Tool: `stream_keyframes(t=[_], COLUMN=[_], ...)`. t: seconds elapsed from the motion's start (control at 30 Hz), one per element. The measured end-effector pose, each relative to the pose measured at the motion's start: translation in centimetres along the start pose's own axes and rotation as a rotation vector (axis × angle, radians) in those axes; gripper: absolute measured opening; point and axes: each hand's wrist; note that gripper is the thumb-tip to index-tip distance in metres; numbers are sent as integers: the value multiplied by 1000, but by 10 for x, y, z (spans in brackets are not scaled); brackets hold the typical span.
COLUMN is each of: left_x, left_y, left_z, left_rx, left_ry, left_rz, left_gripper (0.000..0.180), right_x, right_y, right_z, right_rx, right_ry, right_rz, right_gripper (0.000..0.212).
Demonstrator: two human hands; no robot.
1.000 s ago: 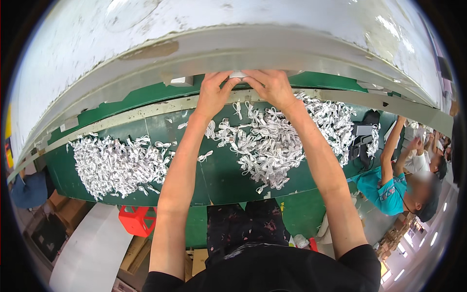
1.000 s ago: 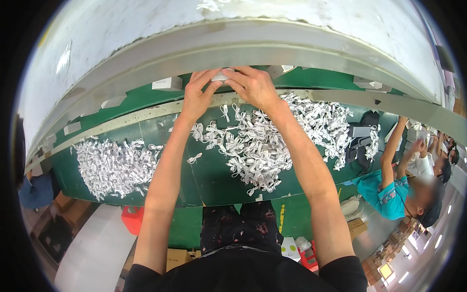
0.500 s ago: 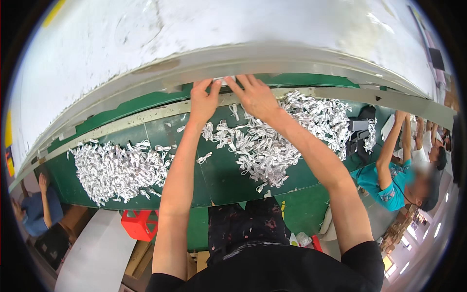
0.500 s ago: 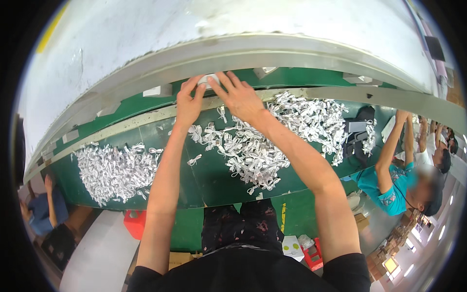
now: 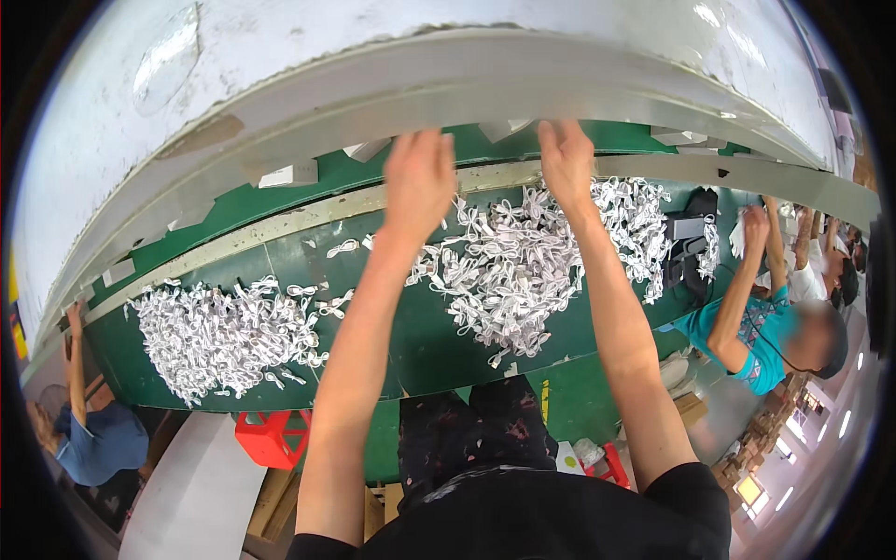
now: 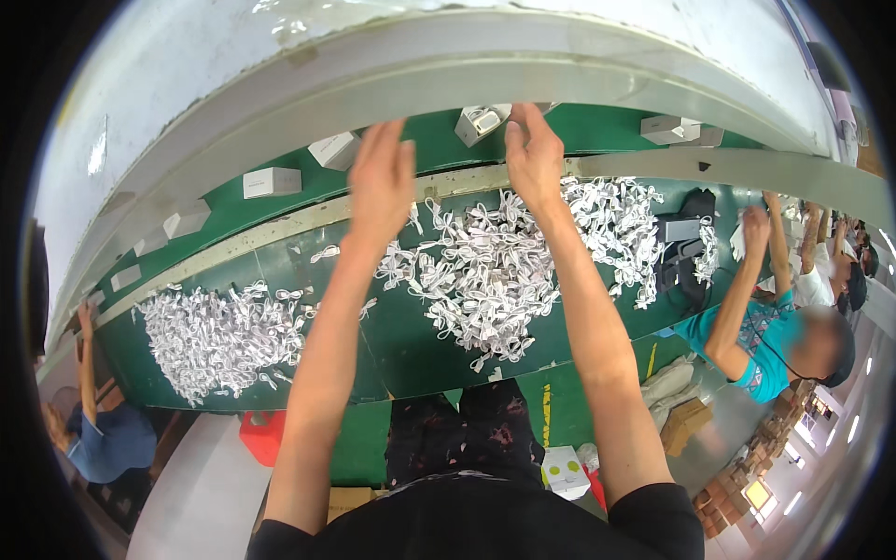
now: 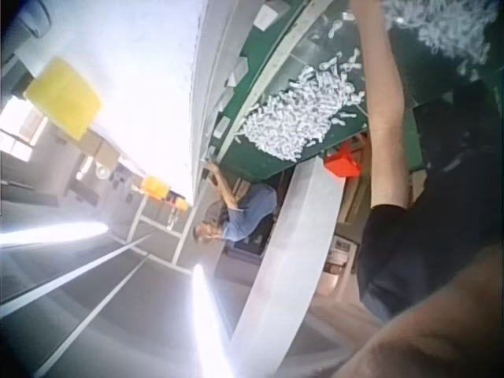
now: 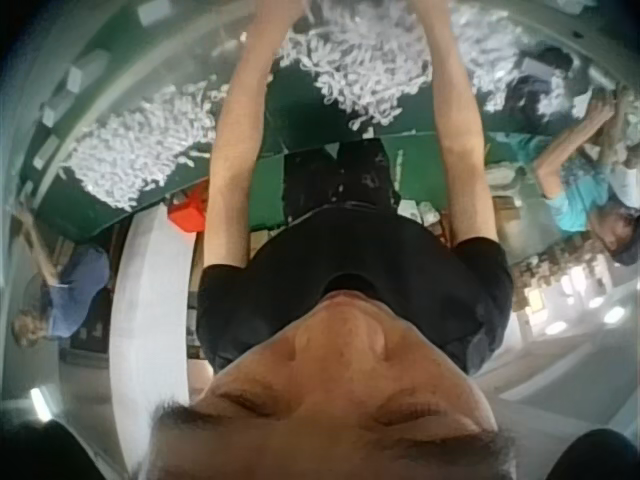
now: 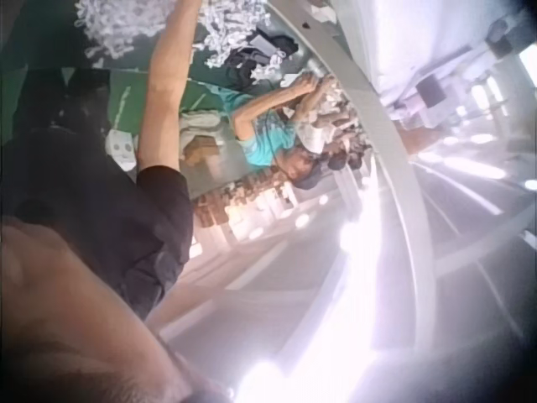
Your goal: The person closes packaging boxes along an assembly line by folding their flaps shut by hand.
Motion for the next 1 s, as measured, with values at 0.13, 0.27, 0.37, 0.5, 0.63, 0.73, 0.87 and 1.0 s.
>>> stream_keyframes(t=[0.13,0.27,0.37,0.5,0.63,0.73,0.87,1.0], left_x=[-41,-56,-47,-28,-15,-13,-17,-38], left_y=[-3,-2,2,-4,-8,-9,-9,-10], left_z=[45,33,38,42,49,36,58,78], left_rx=[384,531,412,384,535,558,476,497], left_ry=[-403,-611,-505,-410,-602,-676,-544,-545], left_rz=[269,219,123,208,192,170,217,-27], left_gripper=[45,45,43,43,45,38,26,15], right_x=[-40,-32,-36,-34,-44,-49,-62,-80], right_y=[-9,-7,-10,-7,0,-1,-2,-8], right_z=[5,-2,-8,-13,-11,-3,6,21], right_rx=[-71,-230,-379,-475,-407,-425,-309,-101], right_ry=[281,430,662,910,770,515,596,436], right_rz=[95,231,334,411,481,450,465,314], right_gripper=[32,36,40,40,37,34,27,12])
Point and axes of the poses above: each hand's wrist, its own y-axis towards the middle knuckle, its own x-axis out of the back of the hand, z = x × y
